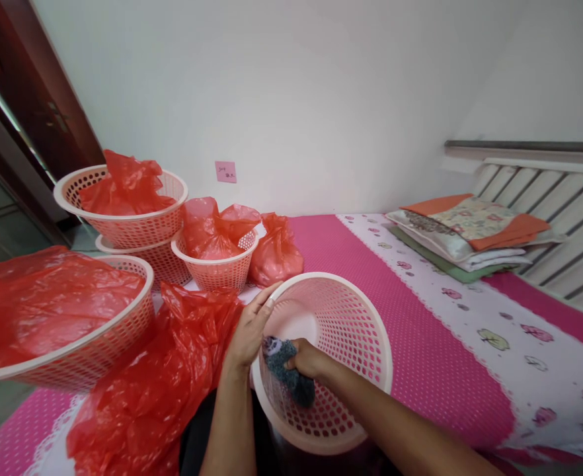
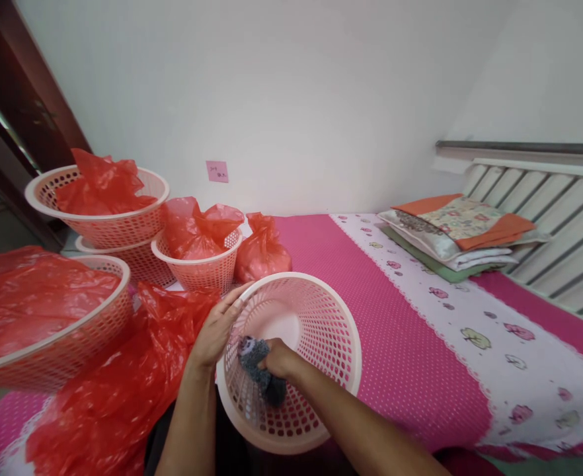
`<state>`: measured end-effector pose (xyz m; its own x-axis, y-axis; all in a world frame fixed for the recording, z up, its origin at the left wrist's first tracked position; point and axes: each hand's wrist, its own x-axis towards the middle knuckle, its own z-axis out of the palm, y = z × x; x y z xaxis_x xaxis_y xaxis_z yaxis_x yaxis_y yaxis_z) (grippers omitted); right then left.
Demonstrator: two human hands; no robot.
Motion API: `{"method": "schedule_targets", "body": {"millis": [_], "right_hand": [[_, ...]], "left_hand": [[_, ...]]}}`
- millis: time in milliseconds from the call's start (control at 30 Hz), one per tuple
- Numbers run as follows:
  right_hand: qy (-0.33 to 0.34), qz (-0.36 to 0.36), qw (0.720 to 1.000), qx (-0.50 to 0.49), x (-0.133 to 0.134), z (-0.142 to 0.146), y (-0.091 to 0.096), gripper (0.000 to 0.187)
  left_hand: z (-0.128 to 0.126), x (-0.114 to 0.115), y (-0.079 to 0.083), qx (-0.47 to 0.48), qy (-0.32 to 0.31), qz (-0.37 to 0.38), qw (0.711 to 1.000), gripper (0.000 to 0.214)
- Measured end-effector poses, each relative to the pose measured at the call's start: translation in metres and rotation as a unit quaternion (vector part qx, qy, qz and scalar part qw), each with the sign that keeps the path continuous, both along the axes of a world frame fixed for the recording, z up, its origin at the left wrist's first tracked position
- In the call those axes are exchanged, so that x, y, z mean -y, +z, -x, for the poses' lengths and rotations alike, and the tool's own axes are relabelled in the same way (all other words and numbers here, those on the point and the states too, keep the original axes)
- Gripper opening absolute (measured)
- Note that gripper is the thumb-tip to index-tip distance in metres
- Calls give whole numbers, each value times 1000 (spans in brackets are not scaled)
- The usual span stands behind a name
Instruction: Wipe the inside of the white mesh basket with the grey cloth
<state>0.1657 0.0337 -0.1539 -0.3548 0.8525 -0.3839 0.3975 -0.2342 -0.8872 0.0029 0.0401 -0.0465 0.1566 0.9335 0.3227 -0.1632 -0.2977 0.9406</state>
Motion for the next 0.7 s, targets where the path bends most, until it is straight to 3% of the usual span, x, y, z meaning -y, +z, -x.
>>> {"method": "schedule_targets", "body": {"millis": [267, 433, 567, 700], "right_hand": [[-49, 35, 991, -119, 38, -6, 36, 13], [-48, 41, 977, -205, 58, -3, 60, 17], [20, -6, 985, -170, 70, -10, 79, 10], [151, -47, 985, -69, 89, -26, 101, 8]], "left_hand": [[6, 0, -3, 13, -7, 21, 1000, 52], [6, 0, -1, 29, -15, 41, 999, 56], [6, 2, 3, 12, -2, 38, 999, 55], [8, 3, 4, 6, -10, 32, 999, 58]]}}
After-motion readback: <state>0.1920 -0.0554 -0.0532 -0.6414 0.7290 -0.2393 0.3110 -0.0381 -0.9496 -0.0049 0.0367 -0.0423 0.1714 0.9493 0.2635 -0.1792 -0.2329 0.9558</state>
